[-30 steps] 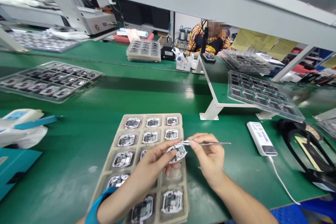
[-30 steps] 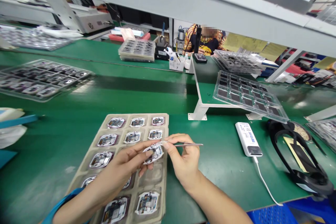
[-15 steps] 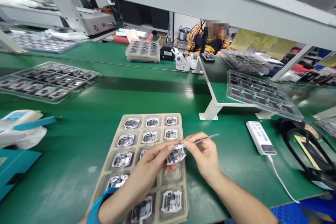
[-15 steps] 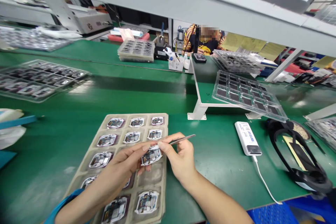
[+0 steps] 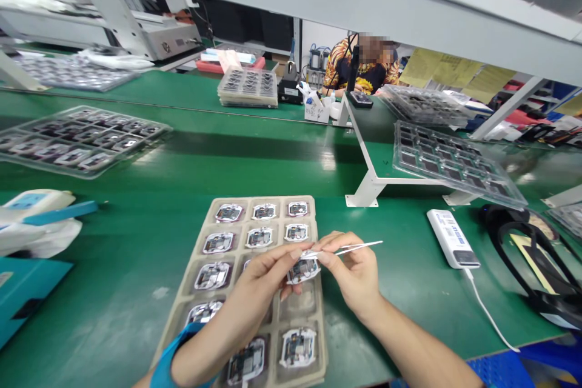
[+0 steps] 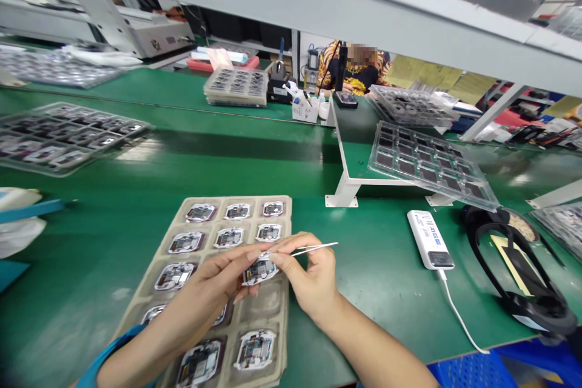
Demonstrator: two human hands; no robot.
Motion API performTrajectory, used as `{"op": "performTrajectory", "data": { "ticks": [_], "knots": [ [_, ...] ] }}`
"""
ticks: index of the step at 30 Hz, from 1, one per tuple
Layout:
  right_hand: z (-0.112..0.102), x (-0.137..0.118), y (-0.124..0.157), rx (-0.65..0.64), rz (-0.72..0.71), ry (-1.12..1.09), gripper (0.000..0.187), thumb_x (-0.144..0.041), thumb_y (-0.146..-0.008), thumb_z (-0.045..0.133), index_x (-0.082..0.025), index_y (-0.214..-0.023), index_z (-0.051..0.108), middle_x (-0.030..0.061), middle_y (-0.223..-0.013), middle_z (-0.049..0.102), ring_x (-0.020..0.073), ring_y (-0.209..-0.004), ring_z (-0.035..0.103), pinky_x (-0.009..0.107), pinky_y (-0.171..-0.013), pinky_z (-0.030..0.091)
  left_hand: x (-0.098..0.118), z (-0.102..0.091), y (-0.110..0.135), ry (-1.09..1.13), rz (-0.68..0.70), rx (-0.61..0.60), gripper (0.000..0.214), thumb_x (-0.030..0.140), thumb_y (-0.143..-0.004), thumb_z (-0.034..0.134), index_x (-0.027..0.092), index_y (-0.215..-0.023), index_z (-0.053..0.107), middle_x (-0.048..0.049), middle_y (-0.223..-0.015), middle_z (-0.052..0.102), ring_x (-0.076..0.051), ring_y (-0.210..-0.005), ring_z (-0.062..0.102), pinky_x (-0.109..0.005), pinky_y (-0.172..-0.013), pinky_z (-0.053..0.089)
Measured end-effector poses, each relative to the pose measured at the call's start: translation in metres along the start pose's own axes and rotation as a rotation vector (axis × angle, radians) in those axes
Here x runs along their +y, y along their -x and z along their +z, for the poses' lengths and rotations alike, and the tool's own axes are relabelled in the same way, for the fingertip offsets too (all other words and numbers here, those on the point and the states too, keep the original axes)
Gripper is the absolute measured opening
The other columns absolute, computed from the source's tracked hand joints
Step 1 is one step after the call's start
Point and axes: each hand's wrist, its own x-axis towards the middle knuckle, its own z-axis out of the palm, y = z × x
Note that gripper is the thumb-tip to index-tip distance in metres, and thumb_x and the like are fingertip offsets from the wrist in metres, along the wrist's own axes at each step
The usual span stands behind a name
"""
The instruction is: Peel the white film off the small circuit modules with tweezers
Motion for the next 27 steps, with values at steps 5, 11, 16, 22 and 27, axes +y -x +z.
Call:
{"op": "performTrajectory", "data": {
  "ticks": [5, 11, 16, 22, 27],
  "knots": [
    [-0.005, -0.007, -0.003, -0.092, -0.333, 0.201, 0.006, -0.021, -0.086, 0.073, -0.026, -0.086, 0.069, 0.0037, -0.082, 0.081, 0.0234, -0.076, 0.076, 0.044, -0.081, 0.053, 0.004, 0.0, 0.001, 0.004, -0.028, 0.033, 0.035, 0.05, -0.066, 0.084, 0.024, -0.088, 0.085, -0.0032, -0.084, 0.075, -0.014, -0.066, 0.053, -0.019, -0.053, 0.043],
    [-0.007, -0.011, -0.007, -0.151, -0.396, 0.272, 0.005, -0.021, -0.088, 0.071, -0.026, -0.086, 0.07, 0.0038, -0.08, 0.082, 0.0237, -0.074, 0.078, 0.043, -0.077, 0.054, 0.009, 0.002, 0.002, 0.03, -0.072, 0.032, 0.03, 0.045, -0.062, 0.085, 0.022, -0.08, 0.085, -0.0032, -0.081, 0.076, -0.013, -0.063, 0.05, -0.018, -0.049, 0.041],
    [-0.011, -0.011, -0.006, -0.237, -0.463, 0.322, 0.008, -0.02, -0.088, 0.071, -0.028, -0.088, 0.072, 0.0037, -0.084, 0.083, 0.0238, -0.076, 0.079, 0.043, -0.079, 0.054, 0.011, 0.002, 0.005, 0.058, -0.067, 0.01, 0.029, 0.045, -0.066, 0.082, 0.02, -0.08, 0.084, -0.0061, -0.082, 0.077, -0.015, -0.065, 0.053, -0.018, -0.047, 0.039],
    [-0.012, -0.011, -0.007, -0.248, -0.472, 0.267, 0.01, -0.019, -0.088, 0.072, -0.028, -0.093, 0.073, 0.004, -0.085, 0.083, 0.0236, -0.078, 0.079, 0.042, -0.078, 0.055, 0.012, 0.003, 0.006, 0.023, -0.06, 0.029, 0.031, 0.046, -0.067, 0.08, 0.019, -0.082, 0.082, -0.0062, -0.086, 0.075, -0.015, -0.066, 0.054, -0.02, -0.05, 0.041],
    [-0.007, -0.008, -0.007, -0.151, -0.326, 0.182, 0.007, -0.02, -0.086, 0.075, -0.026, -0.084, 0.072, 0.0032, -0.08, 0.082, 0.0234, -0.074, 0.078, 0.042, -0.077, 0.055, 0.009, 0.001, 0.005, -0.027, -0.018, 0.027, 0.031, 0.05, -0.069, 0.079, 0.021, -0.081, 0.08, -0.0033, -0.084, 0.069, -0.016, -0.071, 0.053, -0.019, -0.05, 0.042]
  ]
}}
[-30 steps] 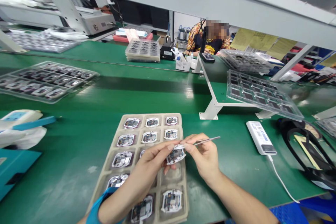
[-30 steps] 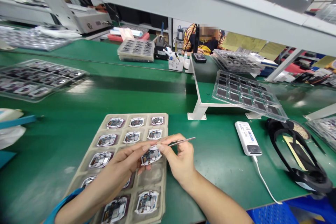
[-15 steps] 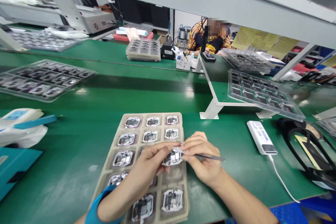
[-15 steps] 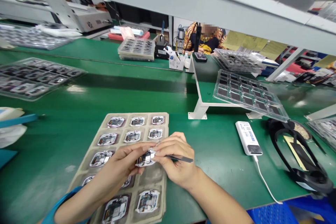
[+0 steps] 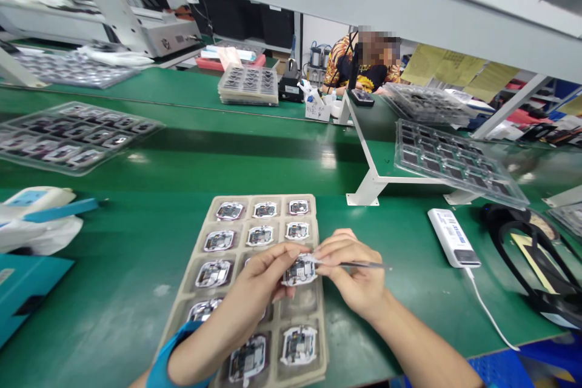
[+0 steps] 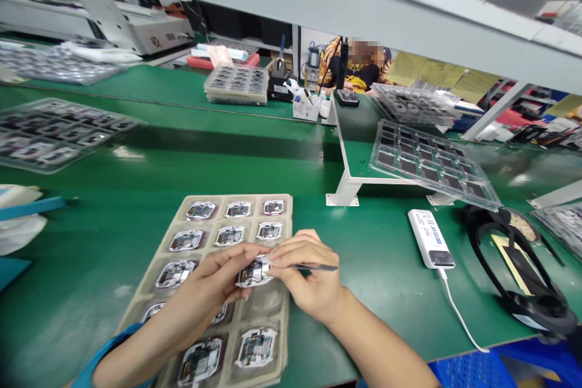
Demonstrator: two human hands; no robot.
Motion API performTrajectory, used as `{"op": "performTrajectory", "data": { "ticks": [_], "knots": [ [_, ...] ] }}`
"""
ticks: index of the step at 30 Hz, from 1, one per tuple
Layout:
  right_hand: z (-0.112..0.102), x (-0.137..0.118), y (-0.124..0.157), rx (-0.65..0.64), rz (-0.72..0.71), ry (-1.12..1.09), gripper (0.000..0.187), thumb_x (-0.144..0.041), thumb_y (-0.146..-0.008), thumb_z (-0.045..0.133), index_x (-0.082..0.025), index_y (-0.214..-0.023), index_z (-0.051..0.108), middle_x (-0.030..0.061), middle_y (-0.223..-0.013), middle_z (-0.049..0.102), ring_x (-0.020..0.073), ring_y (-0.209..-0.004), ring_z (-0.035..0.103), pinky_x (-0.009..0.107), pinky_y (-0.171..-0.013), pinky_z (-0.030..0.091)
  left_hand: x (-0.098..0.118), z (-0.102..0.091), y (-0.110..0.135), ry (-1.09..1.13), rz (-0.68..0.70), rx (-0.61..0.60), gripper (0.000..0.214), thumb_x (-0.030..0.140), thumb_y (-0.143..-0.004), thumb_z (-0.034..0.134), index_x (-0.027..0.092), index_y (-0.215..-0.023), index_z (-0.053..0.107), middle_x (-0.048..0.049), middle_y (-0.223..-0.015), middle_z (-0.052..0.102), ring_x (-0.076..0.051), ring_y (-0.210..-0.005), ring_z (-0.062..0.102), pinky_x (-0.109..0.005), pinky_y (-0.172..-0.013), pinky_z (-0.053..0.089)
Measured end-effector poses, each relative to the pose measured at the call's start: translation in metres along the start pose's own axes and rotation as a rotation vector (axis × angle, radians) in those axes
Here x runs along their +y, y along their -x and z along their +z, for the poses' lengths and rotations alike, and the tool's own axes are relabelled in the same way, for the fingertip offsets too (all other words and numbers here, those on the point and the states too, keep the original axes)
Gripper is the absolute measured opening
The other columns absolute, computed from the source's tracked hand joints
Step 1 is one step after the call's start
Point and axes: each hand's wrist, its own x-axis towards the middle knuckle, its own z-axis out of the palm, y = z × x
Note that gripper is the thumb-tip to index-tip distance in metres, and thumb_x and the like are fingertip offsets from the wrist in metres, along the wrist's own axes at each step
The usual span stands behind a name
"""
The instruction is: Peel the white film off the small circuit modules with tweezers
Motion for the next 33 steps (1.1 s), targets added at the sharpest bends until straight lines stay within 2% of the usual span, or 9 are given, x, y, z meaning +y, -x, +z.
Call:
{"op": "performTrajectory", "data": {
  "ticks": [8, 15, 21, 26, 33],
  "knots": [
    [0.0007, 0.0007, 0.0042, 0.066, 0.256, -0.065, 0.006, -0.022, -0.084, 0.076, -0.023, -0.083, 0.07, 0.0042, -0.079, 0.079, 0.0208, -0.076, 0.076, 0.036, -0.072, 0.06, 0.0003, 0.0001, 0.0001, -0.059, 0.004, -0.01, 0.026, 0.047, -0.069, 0.078, 0.023, -0.079, 0.079, -0.0027, -0.088, 0.069, -0.018, -0.076, 0.052, -0.019, -0.053, 0.044],
    [-0.0038, -0.0048, -0.0002, -0.061, 0.301, -0.012, 0.005, -0.022, -0.085, 0.075, -0.023, -0.082, 0.071, 0.0045, -0.084, 0.08, 0.0207, -0.082, 0.077, 0.035, -0.077, 0.062, -0.0009, -0.0014, -0.0035, -0.113, -0.018, -0.014, 0.023, 0.045, -0.069, 0.078, 0.024, -0.08, 0.079, -0.0009, -0.084, 0.07, -0.016, -0.069, 0.052, -0.02, -0.054, 0.044],
    [-0.0033, 0.0009, 0.0014, -0.007, 0.405, -0.135, 0.013, -0.029, -0.083, 0.078, -0.022, -0.084, 0.068, 0.0033, -0.084, 0.079, 0.0193, -0.078, 0.077, 0.032, -0.071, 0.063, -0.0054, -0.0064, -0.0044, -0.127, -0.033, -0.007, 0.023, 0.046, -0.075, 0.075, 0.026, -0.085, 0.08, 0.0003, -0.085, 0.07, -0.016, -0.073, 0.054, -0.02, -0.058, 0.045],
    [-0.0009, 0.0015, 0.0035, 0.032, 0.369, -0.13, 0.009, -0.022, -0.083, 0.077, -0.022, -0.082, 0.068, 0.0032, -0.081, 0.08, 0.0193, -0.079, 0.078, 0.032, -0.073, 0.063, -0.0074, -0.0073, -0.0038, -0.135, -0.04, 0.001, 0.025, 0.047, -0.076, 0.075, 0.026, -0.088, 0.08, -0.0002, -0.085, 0.068, -0.014, -0.069, 0.051, -0.019, -0.056, 0.044],
    [-0.0006, -0.0027, 0.0008, -0.039, 0.252, -0.042, 0.009, -0.016, -0.085, 0.074, -0.023, -0.082, 0.07, 0.0039, -0.083, 0.08, 0.0203, -0.081, 0.077, 0.036, -0.08, 0.063, -0.0064, -0.0081, -0.0047, -0.102, -0.052, -0.027, 0.026, 0.047, -0.078, 0.074, 0.025, -0.09, 0.079, 0.0003, -0.088, 0.067, -0.013, -0.07, 0.049, -0.018, -0.057, 0.043]
  ]
}}
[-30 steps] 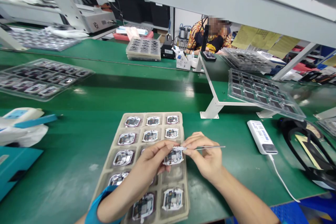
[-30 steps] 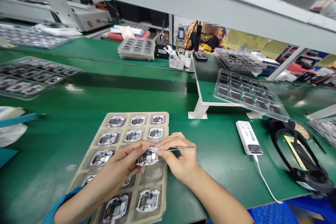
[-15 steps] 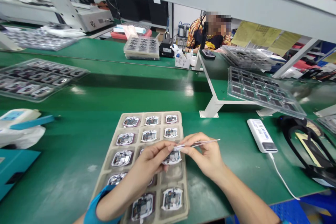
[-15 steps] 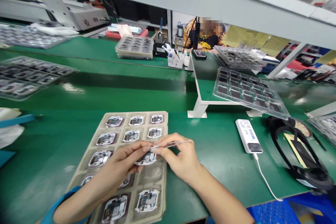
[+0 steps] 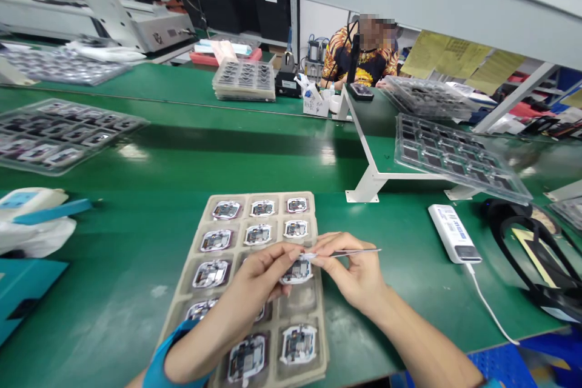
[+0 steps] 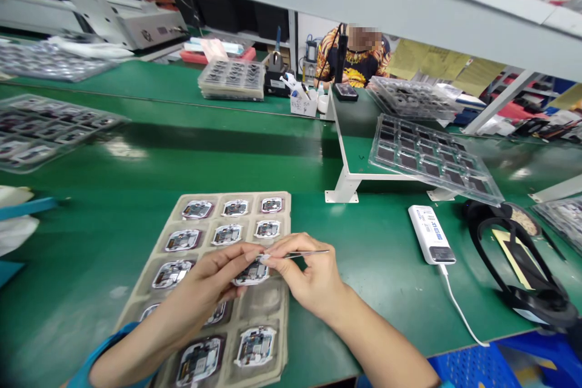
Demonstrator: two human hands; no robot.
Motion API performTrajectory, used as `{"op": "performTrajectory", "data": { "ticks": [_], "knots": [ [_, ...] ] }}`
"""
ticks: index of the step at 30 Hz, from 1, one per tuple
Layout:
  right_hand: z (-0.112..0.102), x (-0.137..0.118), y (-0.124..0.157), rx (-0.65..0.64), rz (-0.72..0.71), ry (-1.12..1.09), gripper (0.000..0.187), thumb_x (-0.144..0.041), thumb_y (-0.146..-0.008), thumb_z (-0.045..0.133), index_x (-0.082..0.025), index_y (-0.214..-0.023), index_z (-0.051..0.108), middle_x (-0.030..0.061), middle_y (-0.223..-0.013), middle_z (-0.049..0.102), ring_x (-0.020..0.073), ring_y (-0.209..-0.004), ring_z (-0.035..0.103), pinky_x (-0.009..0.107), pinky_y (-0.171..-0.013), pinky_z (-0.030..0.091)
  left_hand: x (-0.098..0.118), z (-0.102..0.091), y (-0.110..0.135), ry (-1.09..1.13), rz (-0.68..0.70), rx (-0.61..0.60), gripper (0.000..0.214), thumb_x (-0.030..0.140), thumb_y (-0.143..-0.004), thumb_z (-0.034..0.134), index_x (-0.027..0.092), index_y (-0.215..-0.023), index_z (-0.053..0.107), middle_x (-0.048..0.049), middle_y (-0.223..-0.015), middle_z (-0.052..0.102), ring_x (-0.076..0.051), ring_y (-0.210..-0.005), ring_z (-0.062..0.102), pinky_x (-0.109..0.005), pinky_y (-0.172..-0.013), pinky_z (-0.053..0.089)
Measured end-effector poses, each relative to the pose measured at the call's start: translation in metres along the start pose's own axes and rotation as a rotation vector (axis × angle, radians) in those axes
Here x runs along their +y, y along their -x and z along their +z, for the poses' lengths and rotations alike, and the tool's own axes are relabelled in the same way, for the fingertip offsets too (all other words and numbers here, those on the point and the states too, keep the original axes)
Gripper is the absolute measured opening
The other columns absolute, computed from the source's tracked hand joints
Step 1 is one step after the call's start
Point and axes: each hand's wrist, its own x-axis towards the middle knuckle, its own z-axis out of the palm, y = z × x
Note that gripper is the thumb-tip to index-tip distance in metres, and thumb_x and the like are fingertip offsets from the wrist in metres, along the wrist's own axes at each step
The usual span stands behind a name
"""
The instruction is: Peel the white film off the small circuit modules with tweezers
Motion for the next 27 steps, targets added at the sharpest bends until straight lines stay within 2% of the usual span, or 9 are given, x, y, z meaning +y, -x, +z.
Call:
{"op": "performTrajectory", "data": {
  "ticks": [6, 10, 14, 19, 24, 27],
  "knots": [
    [0.0002, 0.0052, 0.0012, 0.063, 0.049, 0.004, 0.007, -0.019, -0.085, 0.074, -0.022, -0.084, 0.068, 0.0047, -0.083, 0.08, 0.0199, -0.08, 0.078, 0.033, -0.075, 0.063, -0.0013, -0.0045, -0.0009, -0.025, 0.023, -0.072, 0.035, 0.043, -0.074, 0.076, 0.023, -0.102, 0.074, 0.0001, -0.086, 0.067, -0.014, -0.066, 0.052, -0.023, -0.06, 0.044],
    [0.0021, 0.0079, 0.0025, 0.095, 0.047, -0.032, 0.009, -0.019, -0.085, 0.074, -0.022, -0.084, 0.067, 0.0036, -0.082, 0.08, 0.0197, -0.08, 0.078, 0.032, -0.075, 0.063, -0.0036, -0.0055, -0.0015, -0.052, 0.034, -0.08, 0.034, 0.043, -0.076, 0.074, 0.022, -0.103, 0.073, 0.0008, -0.086, 0.066, -0.013, -0.065, 0.052, -0.023, -0.06, 0.043],
    [0.0017, 0.0067, 0.002, 0.048, -0.06, 0.051, 0.009, -0.016, -0.087, 0.071, -0.023, -0.086, 0.067, 0.0037, -0.083, 0.08, 0.0201, -0.081, 0.078, 0.037, -0.082, 0.063, -0.0053, -0.0056, -0.0021, -0.049, 0.037, -0.084, 0.029, 0.043, -0.08, 0.071, 0.023, -0.101, 0.072, 0.002, -0.081, 0.064, -0.013, -0.067, 0.052, -0.022, -0.061, 0.043],
    [0.0008, 0.006, 0.0013, 0.008, -0.207, 0.139, 0.012, -0.013, -0.087, 0.07, -0.024, -0.088, 0.067, 0.003, -0.082, 0.081, 0.0199, -0.078, 0.078, 0.04, -0.089, 0.061, -0.0005, -0.0019, -0.0037, 0.012, 0.052, -0.053, 0.028, 0.044, -0.072, 0.076, 0.022, -0.09, 0.073, 0.0009, -0.087, 0.063, -0.014, -0.073, 0.05, -0.021, -0.06, 0.043],
    [0.0041, 0.0075, 0.0028, 0.067, -0.095, 0.009, 0.009, -0.015, -0.087, 0.072, -0.023, -0.09, 0.07, 0.0053, -0.088, 0.08, 0.0202, -0.084, 0.078, 0.035, -0.08, 0.063, 0.0038, 0.0011, -0.003, 0.093, 0.028, -0.023, 0.027, 0.042, -0.068, 0.077, 0.02, -0.083, 0.072, 0.0009, -0.08, 0.062, -0.014, -0.072, 0.047, -0.019, -0.057, 0.039],
    [0.0046, 0.0081, 0.003, 0.06, -0.071, -0.021, 0.01, -0.014, -0.085, 0.074, -0.023, -0.088, 0.071, 0.0047, -0.088, 0.081, 0.0197, -0.084, 0.077, 0.034, -0.082, 0.062, 0.0032, 0.0007, -0.0014, 0.082, 0.035, -0.036, 0.027, 0.042, -0.07, 0.075, 0.02, -0.086, 0.071, 0.0007, -0.083, 0.063, -0.014, -0.072, 0.049, -0.02, -0.057, 0.04]
  ]
}}
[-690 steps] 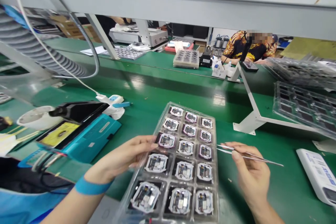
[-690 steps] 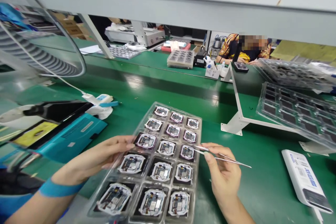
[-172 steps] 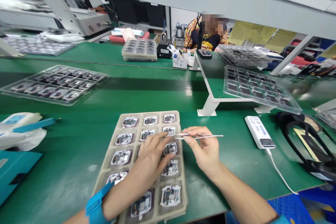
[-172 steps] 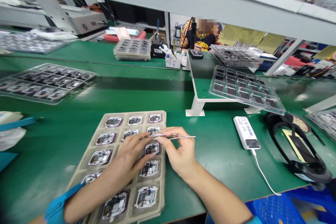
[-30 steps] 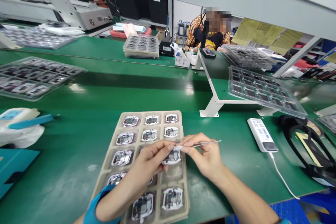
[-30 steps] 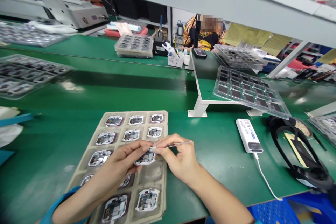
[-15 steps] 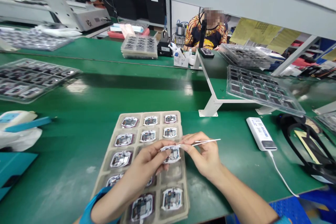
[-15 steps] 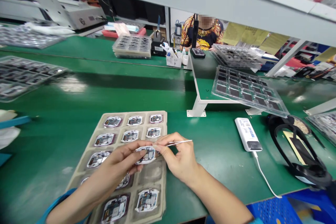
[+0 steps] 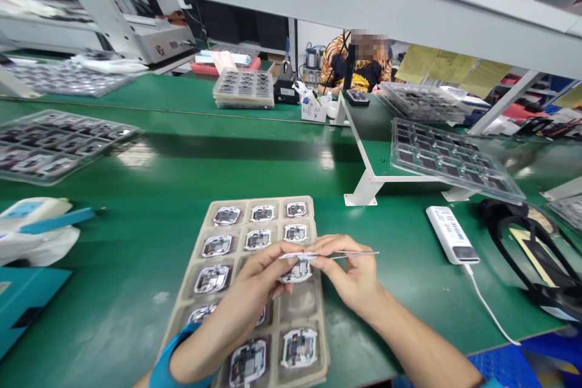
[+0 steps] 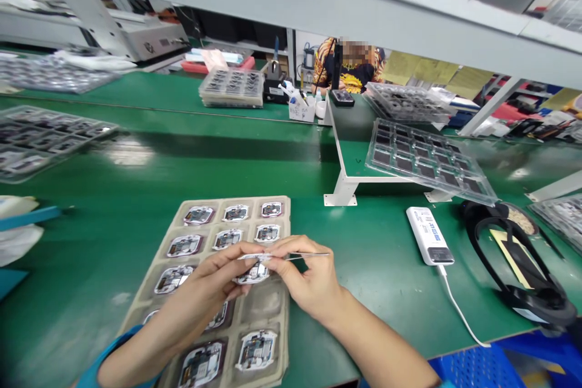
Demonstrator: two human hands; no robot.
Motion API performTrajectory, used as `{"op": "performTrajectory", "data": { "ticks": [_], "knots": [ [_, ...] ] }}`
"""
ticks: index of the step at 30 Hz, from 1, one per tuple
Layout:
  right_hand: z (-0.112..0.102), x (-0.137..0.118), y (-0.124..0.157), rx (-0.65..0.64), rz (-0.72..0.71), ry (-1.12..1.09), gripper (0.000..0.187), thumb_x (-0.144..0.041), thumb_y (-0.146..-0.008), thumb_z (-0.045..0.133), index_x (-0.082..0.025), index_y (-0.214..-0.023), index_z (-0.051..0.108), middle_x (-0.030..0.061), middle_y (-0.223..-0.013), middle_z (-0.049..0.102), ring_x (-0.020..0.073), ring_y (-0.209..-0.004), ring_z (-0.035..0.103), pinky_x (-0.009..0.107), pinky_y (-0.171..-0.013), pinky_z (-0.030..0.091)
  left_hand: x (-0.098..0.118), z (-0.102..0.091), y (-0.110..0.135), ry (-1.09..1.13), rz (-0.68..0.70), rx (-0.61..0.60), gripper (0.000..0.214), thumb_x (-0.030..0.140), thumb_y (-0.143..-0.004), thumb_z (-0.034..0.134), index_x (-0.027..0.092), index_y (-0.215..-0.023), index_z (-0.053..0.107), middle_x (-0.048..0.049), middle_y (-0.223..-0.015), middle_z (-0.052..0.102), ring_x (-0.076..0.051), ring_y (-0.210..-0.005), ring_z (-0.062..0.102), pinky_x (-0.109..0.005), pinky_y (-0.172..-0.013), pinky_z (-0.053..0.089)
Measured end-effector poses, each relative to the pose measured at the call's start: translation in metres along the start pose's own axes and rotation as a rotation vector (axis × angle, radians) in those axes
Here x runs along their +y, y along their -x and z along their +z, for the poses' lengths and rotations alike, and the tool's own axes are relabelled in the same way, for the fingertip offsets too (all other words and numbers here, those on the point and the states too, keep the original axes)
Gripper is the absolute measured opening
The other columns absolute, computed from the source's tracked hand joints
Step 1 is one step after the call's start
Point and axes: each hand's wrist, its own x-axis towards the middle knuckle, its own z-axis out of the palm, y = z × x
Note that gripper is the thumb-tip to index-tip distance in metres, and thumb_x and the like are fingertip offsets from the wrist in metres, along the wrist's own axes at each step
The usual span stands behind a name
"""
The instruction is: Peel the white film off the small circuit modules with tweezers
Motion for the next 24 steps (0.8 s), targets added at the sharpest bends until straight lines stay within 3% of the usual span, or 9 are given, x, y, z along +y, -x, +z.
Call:
{"op": "performTrajectory", "data": {
  "ticks": [4, 6, 8, 12, 16, 18, 22, 24],
  "knots": [
    [-0.002, 0.002, -0.001, -0.003, 0.042, 0.012, 0.01, -0.014, -0.084, 0.074, -0.023, -0.085, 0.071, 0.0039, -0.084, 0.081, 0.0202, -0.084, 0.077, 0.036, -0.084, 0.06, -0.002, -0.004, 0.001, -0.09, 0.08, -0.098, 0.029, 0.038, -0.074, 0.074, 0.023, -0.098, 0.067, -0.0011, -0.097, 0.068, -0.017, -0.084, 0.057, -0.025, -0.07, 0.048],
    [-0.004, 0.004, -0.001, 0.009, 0.131, -0.004, 0.008, -0.017, -0.083, 0.075, -0.023, -0.085, 0.07, 0.0037, -0.083, 0.08, 0.0203, -0.082, 0.077, 0.034, -0.079, 0.061, -0.004, -0.008, 0.0, -0.149, 0.157, -0.174, 0.036, 0.032, -0.072, 0.077, 0.024, -0.104, 0.063, -0.001, -0.098, 0.069, -0.02, -0.091, 0.06, -0.028, -0.078, 0.05],
    [-0.005, 0.006, -0.002, 0.035, 0.231, -0.049, 0.008, -0.021, -0.082, 0.077, -0.023, -0.084, 0.07, 0.0033, -0.082, 0.08, 0.0202, -0.079, 0.077, 0.033, -0.075, 0.06, -0.008, -0.013, 0.0, -0.223, 0.223, -0.208, 0.036, 0.029, -0.072, 0.075, 0.026, -0.105, 0.06, 0.0005, -0.093, 0.067, -0.02, -0.086, 0.062, -0.029, -0.075, 0.051],
    [-0.005, 0.007, -0.003, 0.117, 0.329, -0.151, 0.01, -0.025, -0.081, 0.078, -0.023, -0.084, 0.069, 0.0023, -0.083, 0.08, 0.0197, -0.08, 0.077, 0.032, -0.076, 0.06, -0.022, -0.024, 0.004, -0.51, 0.305, -0.18, 0.029, 0.033, -0.083, 0.064, 0.026, -0.111, 0.058, 0.0004, -0.09, 0.065, -0.021, -0.079, 0.063, -0.032, -0.068, 0.053],
    [-0.004, 0.007, -0.002, 0.119, 0.327, -0.166, 0.009, -0.024, -0.082, 0.078, -0.023, -0.086, 0.069, 0.0017, -0.087, 0.079, 0.0186, -0.083, 0.077, 0.031, -0.078, 0.059, -0.04, -0.027, 0.011, -0.848, 0.48, -0.13, 0.03, 0.026, -0.089, 0.058, 0.026, -0.119, 0.06, -0.0071, -0.116, 0.067, -0.03, -0.111, 0.061, -0.048, -0.097, 0.049],
    [-0.003, 0.006, -0.001, 0.096, 0.309, -0.158, 0.009, -0.023, -0.083, 0.077, -0.023, -0.088, 0.069, 0.0019, -0.089, 0.079, 0.0185, -0.085, 0.077, 0.031, -0.081, 0.059, -0.049, -0.024, 0.013, -0.99, 0.59, -0.083, 0.031, 0.024, -0.091, 0.058, 0.026, -0.121, 0.062, -0.0096, -0.124, 0.064, -0.033, -0.119, 0.056, -0.053, -0.103, 0.045],
    [-0.004, 0.005, -0.001, 0.084, 0.282, -0.144, 0.01, -0.023, -0.084, 0.076, -0.023, -0.09, 0.069, 0.0023, -0.091, 0.079, 0.0184, -0.088, 0.076, 0.032, -0.083, 0.059, -0.064, -0.02, 0.018, -1.189, 0.737, 0.011, 0.04, 0.021, -0.092, 0.059, 0.025, -0.132, 0.056, -0.0108, -0.131, 0.062, -0.033, -0.12, 0.053, -0.052, -0.101, 0.046],
    [-0.004, 0.004, -0.001, 0.083, 0.275, -0.137, 0.01, -0.023, -0.084, 0.076, -0.023, -0.09, 0.068, 0.003, -0.091, 0.08, 0.0187, -0.087, 0.076, 0.033, -0.082, 0.059, -0.067, -0.02, 0.023, -1.231, 0.772, 0.038, 0.03, 0.02, -0.093, 0.057, 0.025, -0.122, 0.061, -0.0099, -0.132, 0.062, -0.033, -0.121, 0.052, -0.05, -0.101, 0.046]
  ]
}}
